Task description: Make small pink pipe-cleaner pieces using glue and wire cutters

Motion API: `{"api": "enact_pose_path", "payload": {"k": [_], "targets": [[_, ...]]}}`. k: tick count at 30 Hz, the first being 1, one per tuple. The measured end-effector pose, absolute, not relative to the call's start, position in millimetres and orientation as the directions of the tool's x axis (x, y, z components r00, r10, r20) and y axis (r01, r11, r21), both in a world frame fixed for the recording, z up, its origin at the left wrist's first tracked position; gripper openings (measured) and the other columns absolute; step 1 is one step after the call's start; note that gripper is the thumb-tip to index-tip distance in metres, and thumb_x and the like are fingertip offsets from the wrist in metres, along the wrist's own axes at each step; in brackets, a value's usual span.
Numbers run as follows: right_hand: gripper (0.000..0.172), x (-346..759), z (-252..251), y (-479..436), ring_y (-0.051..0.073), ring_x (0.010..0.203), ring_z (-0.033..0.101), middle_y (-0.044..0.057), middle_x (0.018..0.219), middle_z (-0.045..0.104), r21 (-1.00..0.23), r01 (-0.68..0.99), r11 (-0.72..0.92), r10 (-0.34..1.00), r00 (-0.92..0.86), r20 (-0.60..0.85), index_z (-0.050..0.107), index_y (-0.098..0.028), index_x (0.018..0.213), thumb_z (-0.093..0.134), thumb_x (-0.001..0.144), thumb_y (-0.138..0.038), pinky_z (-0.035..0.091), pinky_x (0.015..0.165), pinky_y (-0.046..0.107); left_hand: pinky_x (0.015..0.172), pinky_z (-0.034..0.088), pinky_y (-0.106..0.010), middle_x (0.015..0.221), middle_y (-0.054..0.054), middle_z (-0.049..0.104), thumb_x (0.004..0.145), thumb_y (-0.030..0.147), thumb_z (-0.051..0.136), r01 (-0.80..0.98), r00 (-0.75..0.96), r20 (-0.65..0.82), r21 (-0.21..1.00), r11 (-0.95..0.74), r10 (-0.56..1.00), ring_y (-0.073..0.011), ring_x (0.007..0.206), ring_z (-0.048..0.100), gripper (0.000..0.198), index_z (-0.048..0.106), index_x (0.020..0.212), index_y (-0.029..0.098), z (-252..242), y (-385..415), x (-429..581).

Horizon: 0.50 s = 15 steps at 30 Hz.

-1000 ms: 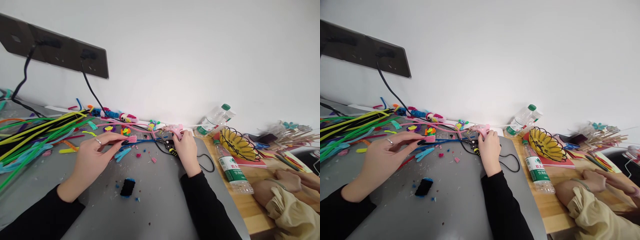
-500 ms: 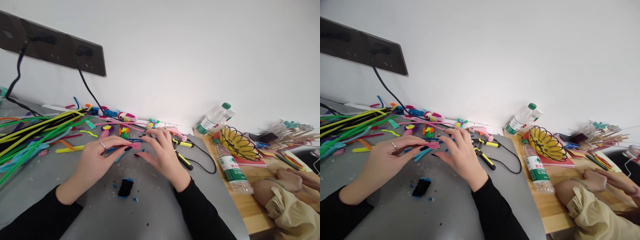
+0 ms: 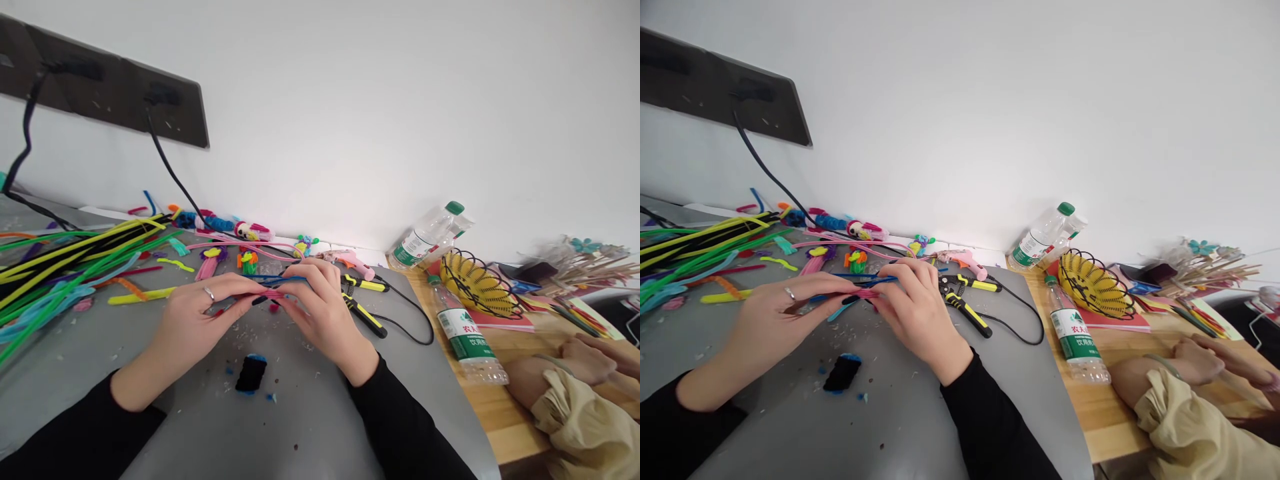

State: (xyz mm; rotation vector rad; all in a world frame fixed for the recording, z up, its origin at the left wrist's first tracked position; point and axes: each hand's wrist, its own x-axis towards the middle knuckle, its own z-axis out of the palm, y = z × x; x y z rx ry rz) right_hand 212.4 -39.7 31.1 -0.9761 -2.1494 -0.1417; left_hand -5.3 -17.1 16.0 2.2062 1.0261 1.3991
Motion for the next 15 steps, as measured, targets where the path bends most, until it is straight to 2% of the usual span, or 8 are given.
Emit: {"api": "enact_pose_path", "payload": {"k": [6, 15], "targets": [[0.012, 213.9, 33.2, -39.7, 0.024, 0.120, 0.058, 0.010, 0.114, 0.072, -0.210, 0.693, 0.689, 0.617, -0.410, 0.672, 0.070, -0.022, 0.106, 0.058, 0.106, -0.023, 0.047, 0.100, 0.042, 0.077, 0.067, -0.032, 0.101, 0.004, 0.083, 0.095, 0.031, 0.066, 0.405, 0.272, 0.667, 0.574, -0.712, 0.693, -0.0213, 0.086, 0.079, 0.015, 0.076, 0.106, 0.034, 10.2, -15.5, -7.5], [0.011, 212.5, 33.3, -40.1, 0.024, 0.120, 0.057, 0.010, 0.114, 0.072, -0.211, 0.686, 0.696, 0.618, -0.424, 0.662, 0.070, -0.021, 0.106, 0.059, 0.105, -0.021, 0.048, 0.100, 0.042, 0.080, 0.066, -0.035, 0.102, 0.001, 0.081, 0.096, 0.023, 0.065, 0.430, 0.302, 0.732, 0.467, -0.773, 0.611, -0.0223, 0.091, 0.079, 0.016, 0.074, 0.105, 0.032, 6.3, -11.3, -7.5]]}}
